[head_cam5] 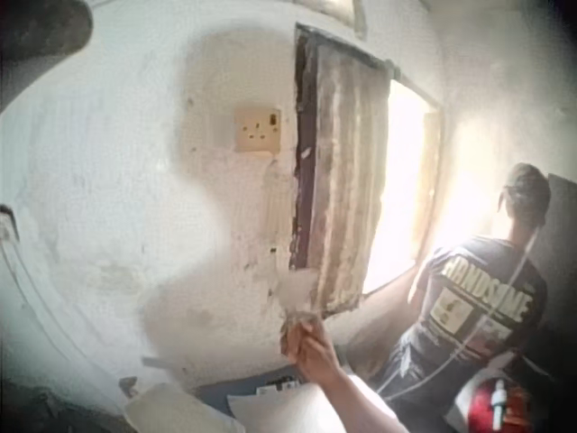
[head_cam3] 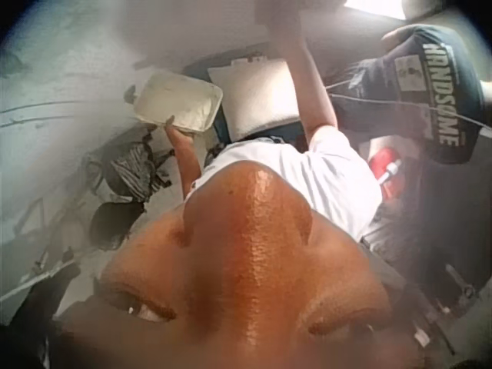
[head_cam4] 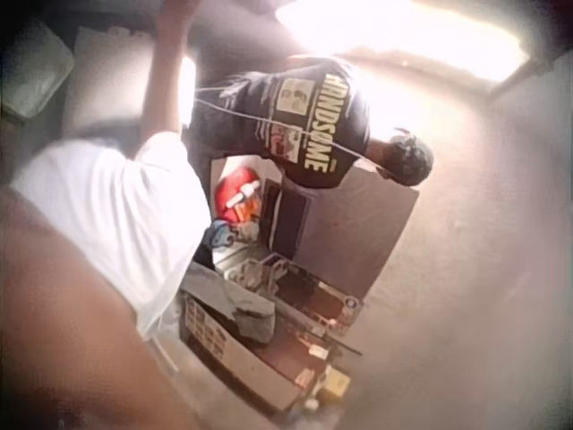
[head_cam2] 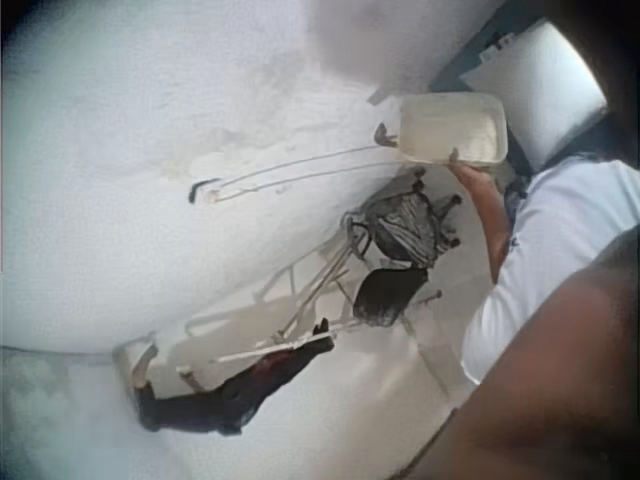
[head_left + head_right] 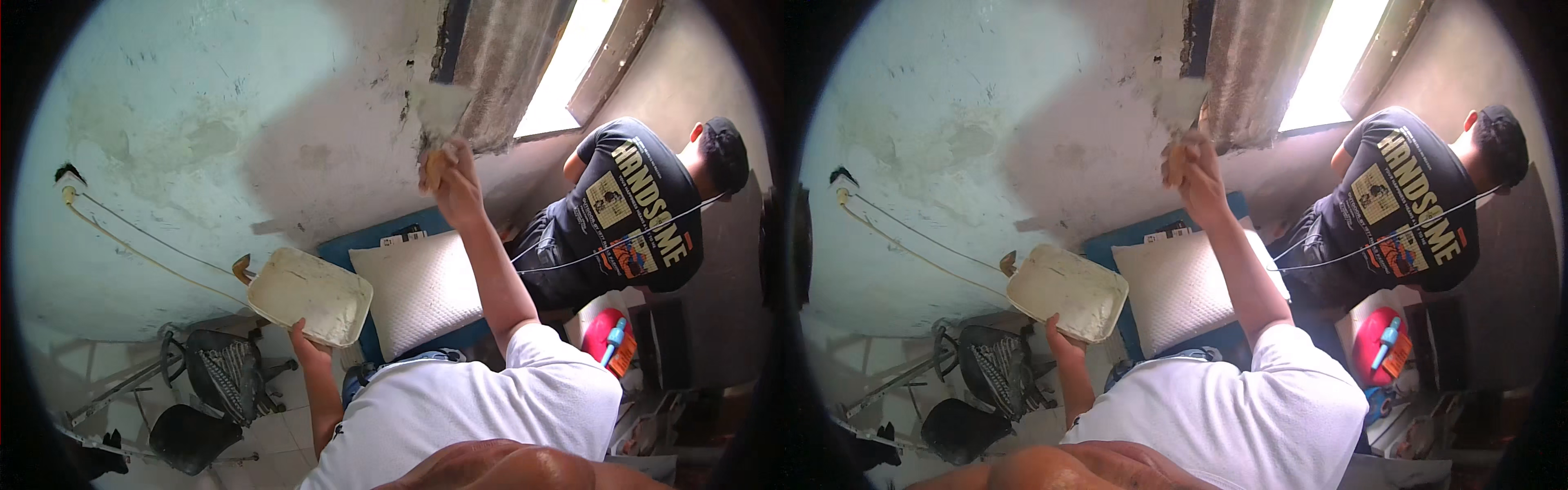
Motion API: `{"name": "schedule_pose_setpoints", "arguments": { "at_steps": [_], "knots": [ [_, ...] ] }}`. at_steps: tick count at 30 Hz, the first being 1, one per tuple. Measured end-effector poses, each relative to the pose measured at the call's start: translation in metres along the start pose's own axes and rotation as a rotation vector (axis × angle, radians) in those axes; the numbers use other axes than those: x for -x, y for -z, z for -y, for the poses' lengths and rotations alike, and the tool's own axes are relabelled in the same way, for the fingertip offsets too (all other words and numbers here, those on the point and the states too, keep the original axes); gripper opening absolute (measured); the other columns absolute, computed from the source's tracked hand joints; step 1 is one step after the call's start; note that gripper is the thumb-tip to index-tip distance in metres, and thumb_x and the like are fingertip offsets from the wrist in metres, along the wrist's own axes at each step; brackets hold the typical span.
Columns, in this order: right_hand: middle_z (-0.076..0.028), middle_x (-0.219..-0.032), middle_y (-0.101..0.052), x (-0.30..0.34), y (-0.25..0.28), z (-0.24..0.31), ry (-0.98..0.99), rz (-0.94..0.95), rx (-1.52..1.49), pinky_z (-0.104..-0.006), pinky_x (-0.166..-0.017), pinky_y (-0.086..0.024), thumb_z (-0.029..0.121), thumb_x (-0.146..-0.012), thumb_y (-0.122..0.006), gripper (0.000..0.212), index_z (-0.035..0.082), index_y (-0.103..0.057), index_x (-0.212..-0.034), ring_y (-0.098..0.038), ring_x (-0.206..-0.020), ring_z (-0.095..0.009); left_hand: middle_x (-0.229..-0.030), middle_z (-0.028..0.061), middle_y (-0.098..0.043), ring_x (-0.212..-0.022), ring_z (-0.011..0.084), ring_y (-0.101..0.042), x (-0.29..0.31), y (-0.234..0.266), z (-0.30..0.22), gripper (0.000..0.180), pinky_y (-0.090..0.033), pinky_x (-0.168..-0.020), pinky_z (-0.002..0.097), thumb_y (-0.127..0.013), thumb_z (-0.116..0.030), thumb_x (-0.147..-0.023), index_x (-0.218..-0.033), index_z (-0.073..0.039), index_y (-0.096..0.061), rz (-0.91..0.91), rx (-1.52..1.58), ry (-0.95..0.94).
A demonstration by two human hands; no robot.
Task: The person applies wall filler to a section of the wall near a window using a putty knife, holding a container of the filler material in the other hand.
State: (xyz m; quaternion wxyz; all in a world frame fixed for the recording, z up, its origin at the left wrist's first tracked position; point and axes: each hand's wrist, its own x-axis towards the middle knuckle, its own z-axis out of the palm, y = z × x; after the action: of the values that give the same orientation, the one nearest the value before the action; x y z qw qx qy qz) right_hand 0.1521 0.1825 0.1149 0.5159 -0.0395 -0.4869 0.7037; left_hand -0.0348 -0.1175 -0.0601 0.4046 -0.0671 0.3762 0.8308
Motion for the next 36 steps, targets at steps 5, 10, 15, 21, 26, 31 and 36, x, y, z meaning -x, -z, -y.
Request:
{"name": "schedule_pose_setpoints", "arguments": {
  "at_steps": [5, 10, 15, 21, 26, 31, 36],
  "knots": [
    [-0.010, -0.095, -0.052, -0.055, 0.044, 0.018, 0.422, -0.094, 0.576, -0.0329, -0.068, -0.045, 0.003, -0.094, -0.049, 0.037, 0.006, -0.042, -0.129, -0.054, -0.076, -0.020, -0.141, 0.0163, -0.044, -0.131, 0.0363, -0.045, 0.041, 0.001, 0.021, 0.073, -0.038, -0.109, 0.0522, -0.061, -0.024, -0.079, -0.144, -0.004, -0.033, 0.089, 0.034, -0.117],
    [-0.011, -0.100, -0.049, -0.085, 0.041, 0.036, 0.903, -0.238, 1.125, -0.0359, -0.080, -0.046, -0.005, -0.089, -0.045, 0.038, 0.005, -0.050, -0.125, -0.050, -0.089, -0.023, -0.140, 0.0158, -0.046, -0.130, 0.0356, -0.045, 0.066, 0.019, 0.029, 0.070, -0.037, -0.109, 0.0521, -0.060, -0.025, -0.080, -0.142, -0.002, -0.036, 0.062, 0.042, -0.218],
    [-0.017, -0.102, -0.049, -0.108, 0.030, 0.062, 1.116, -0.292, 1.148, -0.0407, -0.083, -0.043, -0.007, -0.084, -0.052, 0.034, 0.004, -0.059, -0.115, -0.049, -0.095, -0.033, -0.134, 0.0134, -0.050, -0.125, 0.0335, -0.049, 0.072, 0.036, 0.038, 0.071, -0.041, -0.104, 0.0497, -0.062, -0.025, -0.077, -0.141, -0.004, -0.039, 0.000, 0.067, -0.294],
    [-0.017, -0.103, -0.048, -0.115, 0.018, 0.085, 1.209, -0.376, 1.236, -0.0413, -0.083, -0.045, -0.007, -0.083, -0.055, 0.031, 0.003, -0.061, -0.112, -0.050, -0.096, -0.033, -0.135, 0.0146, -0.049, -0.127, 0.0331, -0.048, 0.063, 0.036, 0.043, 0.069, -0.040, -0.105, 0.0491, -0.060, -0.024, -0.078, -0.141, -0.004, -0.040, 0.046, 0.063, -0.284],
    [-0.016, -0.100, -0.047, -0.127, 0.009, 0.087, 1.289, -0.360, 1.218, -0.0414, -0.083, -0.042, -0.007, -0.084, -0.056, 0.033, 0.005, -0.061, -0.114, -0.048, -0.096, -0.032, -0.137, 0.0151, -0.048, -0.128, 0.0337, -0.047, 0.054, 0.036, 0.047, 0.069, -0.040, -0.106, 0.0490, -0.059, -0.024, -0.080, -0.142, -0.003, -0.038, 0.061, 0.065, -0.273],
    [-0.017, -0.099, -0.050, -0.135, 0.014, 0.074, 1.261, -0.291, 1.294, -0.0426, -0.083, -0.044, -0.006, -0.084, -0.054, 0.026, 0.001, -0.061, -0.107, -0.051, -0.096, -0.034, -0.135, 0.0142, -0.049, -0.125, 0.0338, -0.048, 0.050, 0.031, 0.054, 0.069, -0.040, -0.105, 0.0497, -0.061, -0.026, -0.078, -0.140, -0.004, -0.040, 0.105, 0.065, -0.282],
    [-0.016, -0.098, -0.051, -0.126, 0.025, 0.061, 1.198, -0.228, 1.235, -0.0414, -0.083, -0.043, -0.008, -0.082, -0.054, 0.028, 0.002, -0.060, -0.107, -0.051, -0.096, -0.034, -0.137, 0.0152, -0.047, -0.127, 0.0347, -0.047, 0.047, 0.028, 0.059, 0.067, -0.039, -0.106, 0.0501, -0.059, -0.025, -0.080, -0.140, -0.004, -0.039, 0.044, 0.088, -0.241]
  ]
}}
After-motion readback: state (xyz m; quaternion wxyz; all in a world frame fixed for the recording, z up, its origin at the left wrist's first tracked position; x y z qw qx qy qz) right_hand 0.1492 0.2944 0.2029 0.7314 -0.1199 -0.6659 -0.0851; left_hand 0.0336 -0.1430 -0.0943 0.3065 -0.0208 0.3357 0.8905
